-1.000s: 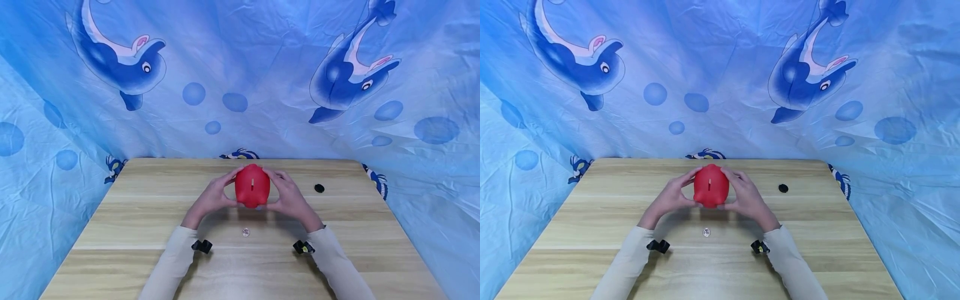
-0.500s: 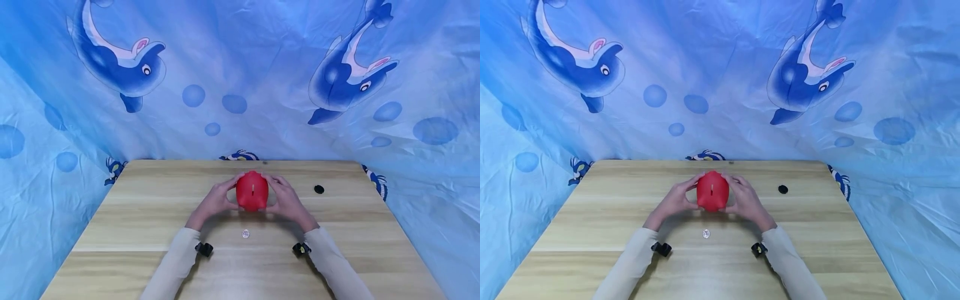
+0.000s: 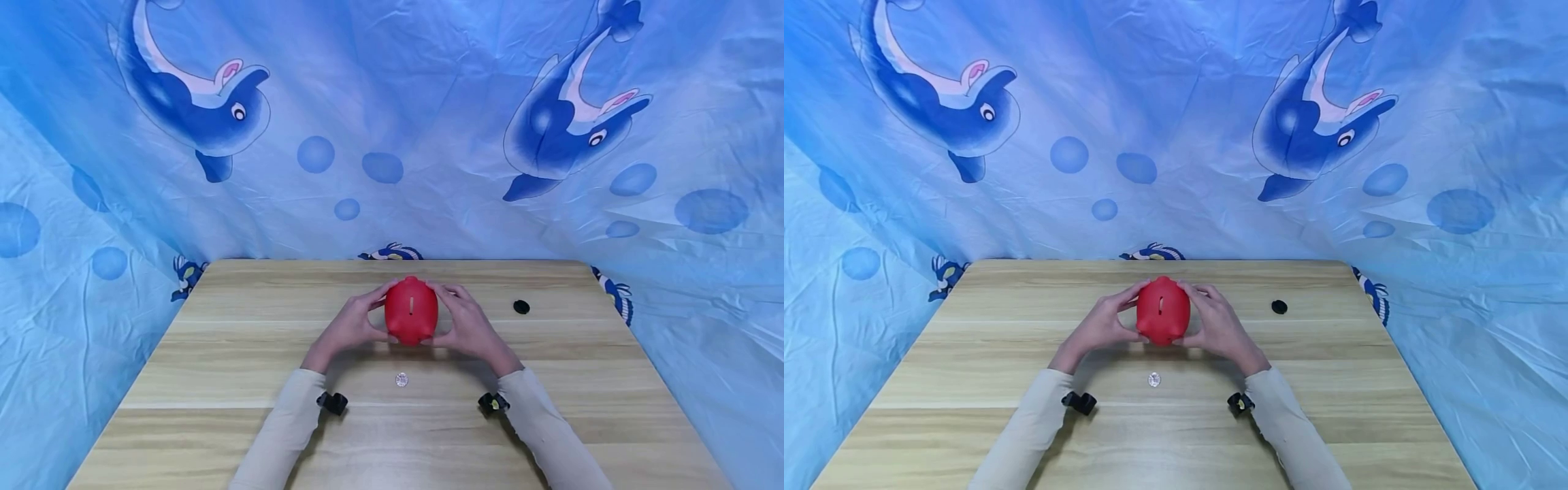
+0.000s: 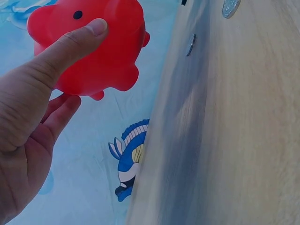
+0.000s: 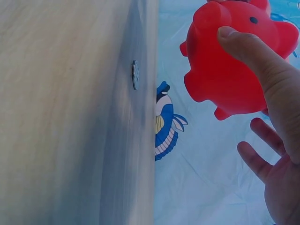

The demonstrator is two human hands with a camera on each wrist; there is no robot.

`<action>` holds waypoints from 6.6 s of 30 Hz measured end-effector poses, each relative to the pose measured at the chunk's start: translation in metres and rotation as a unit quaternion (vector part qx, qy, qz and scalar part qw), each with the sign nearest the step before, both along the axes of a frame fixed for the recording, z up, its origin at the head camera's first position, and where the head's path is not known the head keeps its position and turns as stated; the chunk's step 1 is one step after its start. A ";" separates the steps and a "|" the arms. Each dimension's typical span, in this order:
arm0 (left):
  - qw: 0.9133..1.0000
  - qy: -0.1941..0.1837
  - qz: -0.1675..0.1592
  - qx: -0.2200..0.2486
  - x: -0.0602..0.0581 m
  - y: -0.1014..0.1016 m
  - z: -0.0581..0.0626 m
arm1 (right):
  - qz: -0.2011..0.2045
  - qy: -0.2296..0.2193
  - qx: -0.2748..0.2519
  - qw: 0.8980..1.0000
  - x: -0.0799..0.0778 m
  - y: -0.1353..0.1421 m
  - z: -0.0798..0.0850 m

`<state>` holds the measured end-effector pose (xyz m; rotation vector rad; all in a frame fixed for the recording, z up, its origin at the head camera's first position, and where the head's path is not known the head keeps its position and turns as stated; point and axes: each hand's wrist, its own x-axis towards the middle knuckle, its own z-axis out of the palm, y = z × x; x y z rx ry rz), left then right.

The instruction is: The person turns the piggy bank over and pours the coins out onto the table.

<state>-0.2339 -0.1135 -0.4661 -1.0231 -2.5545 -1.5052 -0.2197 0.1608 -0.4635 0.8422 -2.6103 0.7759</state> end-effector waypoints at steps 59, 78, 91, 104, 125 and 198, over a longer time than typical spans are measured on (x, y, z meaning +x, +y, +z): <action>0.997 -0.061 0.050 0.027 0.021 0.004 0.027 | 0.052 -0.021 -0.151 0.987 0.011 0.007 0.016; 0.979 -0.187 0.070 0.044 0.008 0.015 0.002 | -0.006 -0.183 -0.139 0.973 0.000 0.009 0.005; 0.984 -0.169 0.054 0.024 0.001 0.013 -0.010 | -0.011 -0.196 -0.141 0.970 -0.006 0.011 -0.006; 0.977 -0.199 0.001 0.078 0.002 0.006 -0.002 | 0.010 -0.163 -0.138 0.977 -0.003 0.006 0.002; 0.991 -0.130 0.019 0.012 0.009 0.004 0.012 | 0.044 -0.174 -0.086 0.980 0.000 0.009 0.005; 0.999 -0.038 -0.002 -0.034 0.008 -0.003 0.015 | 0.015 -0.022 -0.005 1.000 0.010 0.004 0.010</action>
